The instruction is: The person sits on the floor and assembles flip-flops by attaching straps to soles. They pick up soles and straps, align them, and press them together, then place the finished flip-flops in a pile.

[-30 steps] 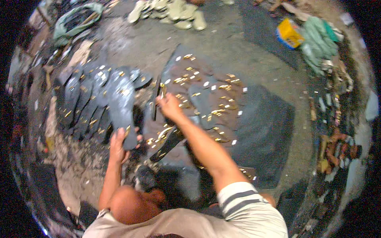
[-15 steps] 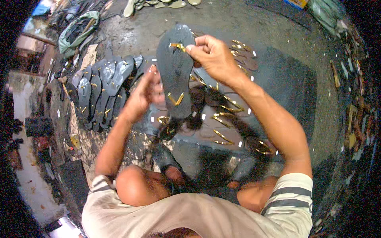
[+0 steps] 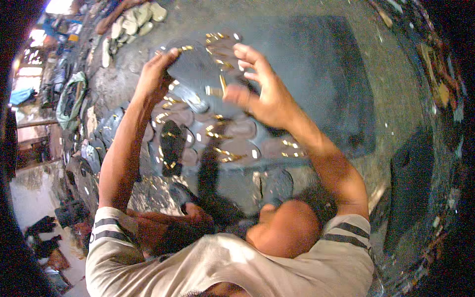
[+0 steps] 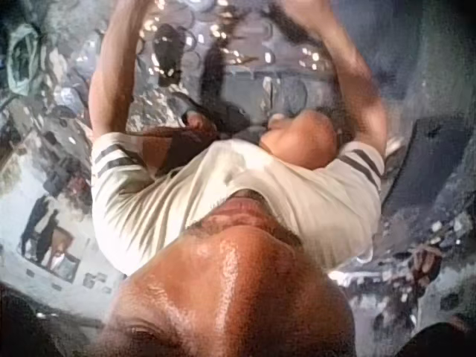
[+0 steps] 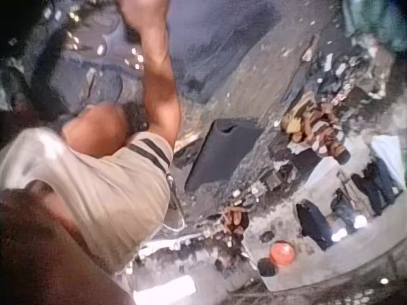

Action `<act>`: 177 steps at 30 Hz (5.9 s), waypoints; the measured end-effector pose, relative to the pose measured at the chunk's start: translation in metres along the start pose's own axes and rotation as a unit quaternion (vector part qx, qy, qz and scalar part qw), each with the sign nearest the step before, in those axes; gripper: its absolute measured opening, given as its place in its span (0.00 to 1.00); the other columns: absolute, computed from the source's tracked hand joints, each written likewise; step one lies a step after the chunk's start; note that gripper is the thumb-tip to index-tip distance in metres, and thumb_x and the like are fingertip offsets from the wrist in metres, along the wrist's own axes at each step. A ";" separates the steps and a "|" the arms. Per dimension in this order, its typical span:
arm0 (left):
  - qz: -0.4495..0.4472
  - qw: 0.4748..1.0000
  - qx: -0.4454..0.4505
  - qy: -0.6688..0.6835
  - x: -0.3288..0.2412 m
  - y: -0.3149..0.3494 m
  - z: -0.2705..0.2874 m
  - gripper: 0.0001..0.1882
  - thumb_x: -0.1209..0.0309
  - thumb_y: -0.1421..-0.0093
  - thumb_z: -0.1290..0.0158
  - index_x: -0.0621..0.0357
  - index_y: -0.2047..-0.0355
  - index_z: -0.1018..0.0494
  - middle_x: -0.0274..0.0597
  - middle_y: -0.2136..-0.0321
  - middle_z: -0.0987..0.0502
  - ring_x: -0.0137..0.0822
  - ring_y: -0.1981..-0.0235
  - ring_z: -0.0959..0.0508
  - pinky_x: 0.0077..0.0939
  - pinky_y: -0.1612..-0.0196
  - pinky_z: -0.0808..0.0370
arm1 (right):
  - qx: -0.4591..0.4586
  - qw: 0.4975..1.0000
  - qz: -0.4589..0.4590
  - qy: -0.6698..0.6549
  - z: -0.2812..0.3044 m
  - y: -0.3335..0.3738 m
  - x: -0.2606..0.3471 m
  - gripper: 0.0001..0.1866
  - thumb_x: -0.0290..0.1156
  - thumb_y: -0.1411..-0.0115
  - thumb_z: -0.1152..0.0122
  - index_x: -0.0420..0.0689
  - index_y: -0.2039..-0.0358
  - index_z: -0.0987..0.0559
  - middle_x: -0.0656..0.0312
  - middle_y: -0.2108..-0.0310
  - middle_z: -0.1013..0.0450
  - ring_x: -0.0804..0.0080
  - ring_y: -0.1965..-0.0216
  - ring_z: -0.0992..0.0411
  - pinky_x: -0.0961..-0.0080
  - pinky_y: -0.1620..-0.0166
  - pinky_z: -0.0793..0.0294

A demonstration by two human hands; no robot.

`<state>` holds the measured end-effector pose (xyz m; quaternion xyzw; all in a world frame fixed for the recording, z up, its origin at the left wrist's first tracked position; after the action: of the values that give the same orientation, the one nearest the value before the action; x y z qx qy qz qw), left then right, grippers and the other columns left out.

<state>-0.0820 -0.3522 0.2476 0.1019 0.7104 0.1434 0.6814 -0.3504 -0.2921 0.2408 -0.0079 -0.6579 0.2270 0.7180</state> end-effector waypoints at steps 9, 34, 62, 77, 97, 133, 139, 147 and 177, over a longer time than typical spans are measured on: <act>0.198 0.980 -0.007 0.018 0.161 0.038 -0.102 0.25 0.48 0.41 0.40 0.57 0.58 0.25 0.34 0.66 0.27 0.28 0.66 0.29 0.25 0.63 0.28 | -0.102 0.973 -0.209 -0.011 0.109 0.121 -0.067 0.21 0.31 0.34 0.46 0.43 0.41 0.34 0.56 0.51 0.27 0.64 0.52 0.26 0.66 0.51 0.23; 0.005 0.891 0.062 -0.450 0.267 0.070 -0.138 0.14 0.64 0.44 0.40 0.63 0.65 0.26 0.53 0.71 0.20 0.51 0.67 0.19 0.42 0.63 0.24 | 0.042 0.831 -0.276 0.481 0.163 0.185 -0.175 0.28 0.46 0.50 0.30 0.53 0.49 0.25 0.57 0.43 0.36 0.47 0.44 0.37 0.49 0.44 0.36; 0.291 0.876 0.331 0.195 0.162 0.059 -0.125 0.29 0.59 0.40 0.49 0.59 0.41 0.33 0.44 0.56 0.23 0.31 0.66 0.21 0.22 0.71 0.20 | -0.077 0.984 -0.134 -0.092 0.141 0.093 -0.114 0.22 0.26 0.38 0.41 0.42 0.43 0.29 0.57 0.45 0.30 0.70 0.45 0.31 0.69 0.44 0.31; 0.084 0.966 -0.042 -0.240 0.244 0.005 -0.138 0.15 0.63 0.44 0.36 0.64 0.65 0.21 0.38 0.73 0.18 0.27 0.73 0.21 0.23 0.67 0.25 | -0.152 0.926 -0.346 -0.010 0.155 0.146 -0.215 0.22 0.25 0.40 0.38 0.45 0.44 0.28 0.51 0.52 0.29 0.71 0.59 0.26 0.74 0.60 0.21; -0.268 0.839 0.019 -0.473 0.189 0.019 -0.132 0.23 0.60 0.42 0.45 0.56 0.48 0.28 0.55 0.49 0.26 0.55 0.48 0.26 0.48 0.45 0.30 | 0.117 0.866 -0.238 0.424 0.169 0.121 -0.173 0.19 0.34 0.32 0.53 0.39 0.46 0.25 0.50 0.40 0.32 0.55 0.39 0.35 0.63 0.36 0.40; -0.133 0.658 -0.420 -0.611 0.175 0.143 0.449 0.39 0.54 0.49 0.36 0.52 0.39 0.37 0.51 0.49 0.28 0.51 0.47 0.30 0.50 0.46 0.35 | 0.222 0.846 0.042 0.483 -0.121 -0.111 0.025 0.20 0.29 0.31 0.52 0.48 0.39 0.31 0.57 0.34 0.41 0.63 0.35 0.40 0.63 0.39 0.34; -0.066 0.726 -0.389 -0.563 0.152 0.127 0.464 0.41 0.61 0.51 0.37 0.59 0.39 0.40 0.58 0.52 0.29 0.53 0.49 0.29 0.46 0.47 0.33 | 0.284 0.842 0.087 0.450 -0.228 -0.131 0.052 0.20 0.26 0.33 0.49 0.48 0.41 0.28 0.60 0.34 0.41 0.63 0.34 0.41 0.65 0.38 0.35; -0.164 0.824 -0.327 -0.434 0.209 0.192 0.399 0.40 0.65 0.52 0.37 0.62 0.40 0.40 0.55 0.47 0.31 0.55 0.47 0.31 0.47 0.43 0.36 | 0.252 0.862 0.069 0.433 -0.236 -0.153 0.062 0.21 0.22 0.37 0.46 0.46 0.43 0.27 0.56 0.37 0.37 0.63 0.38 0.36 0.70 0.43 0.32; -0.213 0.975 -0.054 0.002 0.005 0.065 0.273 0.27 0.69 0.36 0.49 0.66 0.39 0.39 0.41 0.50 0.27 0.32 0.51 0.27 0.26 0.44 0.32 | 0.187 0.975 -0.087 0.086 -0.257 -0.148 0.043 0.20 0.38 0.33 0.44 0.39 0.46 0.25 0.56 0.51 0.25 0.72 0.50 0.28 0.74 0.47 0.29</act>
<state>0.1871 -0.2722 0.2572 -0.0895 0.7086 0.0333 0.6991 -0.0582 -0.3360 0.2927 0.1644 -0.5375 0.2816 0.7777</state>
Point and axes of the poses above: each hand's wrist, its own y-axis away from the middle knuckle, its own z-axis out of the back of the hand, x = y × z, the point moved 3 cm from there along -y, towards the middle knuckle
